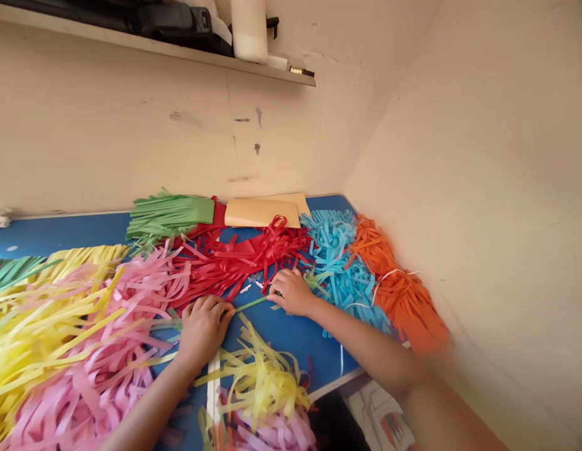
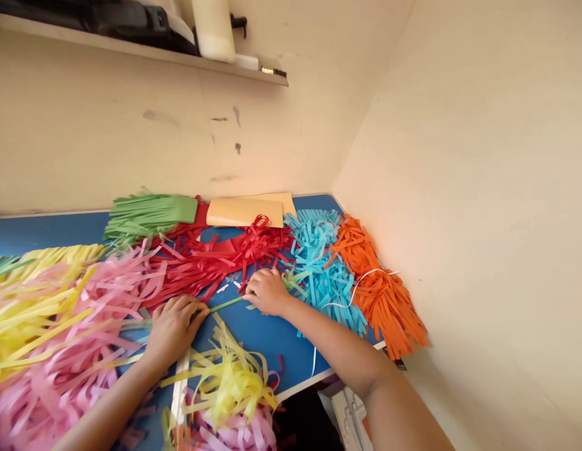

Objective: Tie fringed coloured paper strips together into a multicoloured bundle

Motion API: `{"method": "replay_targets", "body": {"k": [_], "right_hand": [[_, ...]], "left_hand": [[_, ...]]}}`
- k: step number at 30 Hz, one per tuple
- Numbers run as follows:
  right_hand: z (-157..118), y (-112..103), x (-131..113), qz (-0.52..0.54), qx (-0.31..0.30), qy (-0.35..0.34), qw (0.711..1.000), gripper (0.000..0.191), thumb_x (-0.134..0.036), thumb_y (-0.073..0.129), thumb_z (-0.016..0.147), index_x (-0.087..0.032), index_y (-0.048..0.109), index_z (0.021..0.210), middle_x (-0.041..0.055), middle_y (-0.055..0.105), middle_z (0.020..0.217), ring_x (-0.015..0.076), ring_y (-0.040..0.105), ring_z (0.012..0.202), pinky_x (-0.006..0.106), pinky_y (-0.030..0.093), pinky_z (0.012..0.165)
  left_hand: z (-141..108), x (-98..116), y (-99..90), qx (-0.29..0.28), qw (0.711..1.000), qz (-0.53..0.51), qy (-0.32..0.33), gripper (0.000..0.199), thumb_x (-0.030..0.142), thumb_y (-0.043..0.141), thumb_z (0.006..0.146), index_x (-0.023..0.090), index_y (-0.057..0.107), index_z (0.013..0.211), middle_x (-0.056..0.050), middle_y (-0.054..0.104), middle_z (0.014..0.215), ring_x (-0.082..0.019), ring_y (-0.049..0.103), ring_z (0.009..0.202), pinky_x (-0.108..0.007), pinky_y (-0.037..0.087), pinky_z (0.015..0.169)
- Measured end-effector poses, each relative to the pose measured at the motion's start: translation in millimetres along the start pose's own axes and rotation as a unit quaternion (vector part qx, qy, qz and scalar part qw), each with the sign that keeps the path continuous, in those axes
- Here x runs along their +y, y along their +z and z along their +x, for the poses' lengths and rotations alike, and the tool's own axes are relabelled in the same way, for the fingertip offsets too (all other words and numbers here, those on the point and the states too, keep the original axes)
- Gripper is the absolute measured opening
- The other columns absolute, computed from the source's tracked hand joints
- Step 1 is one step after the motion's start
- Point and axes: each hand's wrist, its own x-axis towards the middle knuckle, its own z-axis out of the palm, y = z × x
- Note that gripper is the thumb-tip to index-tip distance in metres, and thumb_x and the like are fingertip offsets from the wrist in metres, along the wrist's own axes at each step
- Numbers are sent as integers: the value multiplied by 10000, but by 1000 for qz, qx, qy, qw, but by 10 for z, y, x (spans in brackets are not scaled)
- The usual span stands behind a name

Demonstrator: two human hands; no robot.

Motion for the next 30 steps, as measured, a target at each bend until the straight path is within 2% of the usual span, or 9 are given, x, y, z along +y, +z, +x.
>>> {"method": "replay_targets", "body": {"k": [5, 8, 11, 14, 19, 22, 24, 27, 30], "right_hand": [[55, -31, -64, 3, -3, 43, 999, 145, -334, 688, 888, -205, 708, 823, 41, 677, 954, 216, 532, 920, 362, 285, 806], [40, -83, -110, -4, -11, -12, 1000, 92, -247, 617, 925, -239, 708, 921, 24, 695, 988, 206, 529, 962, 385, 276, 845], [-9, -119, -123, -56, 0, -113, 992, 179, -198, 519, 974, -199, 691, 925, 53, 706, 951, 211, 518, 981, 415, 268, 870], [-34, -89, -118, -101, 26, -181, 978, 217, -190, 487, 998, -180, 677, 893, 63, 703, 904, 215, 513, 978, 419, 274, 878], [53, 76, -117, -95, 75, -171, 978, 188, -150, 554, 942, -172, 672, 798, 57, 689, 814, 204, 548, 883, 388, 297, 854], [75, 53, -181, -81, 106, -162, 978, 161, -123, 596, 882, -174, 666, 746, 48, 688, 766, 203, 569, 821, 389, 301, 817], [8, -102, -277, -32, 128, -135, 982, 166, -136, 606, 864, -192, 661, 717, 33, 694, 750, 199, 585, 801, 381, 309, 801], [-174, -529, -489, 93, 141, -76, 983, 178, -245, 574, 912, -233, 701, 788, 52, 724, 860, 218, 611, 869, 377, 336, 802], [-324, -980, -728, 286, 20, -61, 956, 382, -444, 462, 985, -241, 737, 816, 71, 729, 879, 229, 627, 855, 352, 383, 748]], "left_hand": [[110, 77, -70, -23, 999, 30, -24, 270, 306, 481, 926, 188, 693, 809, -100, 698, 861, -309, 599, 890, -460, 366, 801], [167, 91, -124, -31, 999, 27, 25, 218, 230, 502, 910, 236, 715, 957, -82, 720, 960, -309, 590, 989, -501, 331, 905], [190, 104, -156, -40, 994, 10, 100, 337, 132, 499, 899, 342, 706, 1063, -19, 739, 991, -257, 590, 1044, -479, 288, 994], [197, 185, -133, -30, 991, 11, 129, 279, 114, 520, 889, 281, 728, 969, -39, 739, 956, -242, 611, 981, -483, 284, 1010], [253, 332, 53, 14, 988, 31, 152, 194, 185, 521, 932, 213, 710, 899, -27, 692, 771, -196, 619, 796, -498, 312, 994], [299, 329, 77, 48, 984, 43, 164, 213, 190, 534, 929, 183, 680, 773, -17, 661, 698, -168, 603, 704, -480, 349, 962], [286, 333, -48, 74, 982, 45, 168, 215, 167, 530, 923, 167, 654, 748, -14, 650, 665, -156, 594, 663, -462, 366, 954], [163, 401, -468, 108, 976, 36, 183, 182, 144, 481, 943, 169, 651, 887, -6, 678, 706, -139, 615, 689, -442, 344, 1020], [-39, 550, -1023, 135, 966, 5, 220, 214, 146, 434, 967, 187, 627, 1052, -15, 736, 869, -125, 654, 817, -422, 275, 1118]]}}
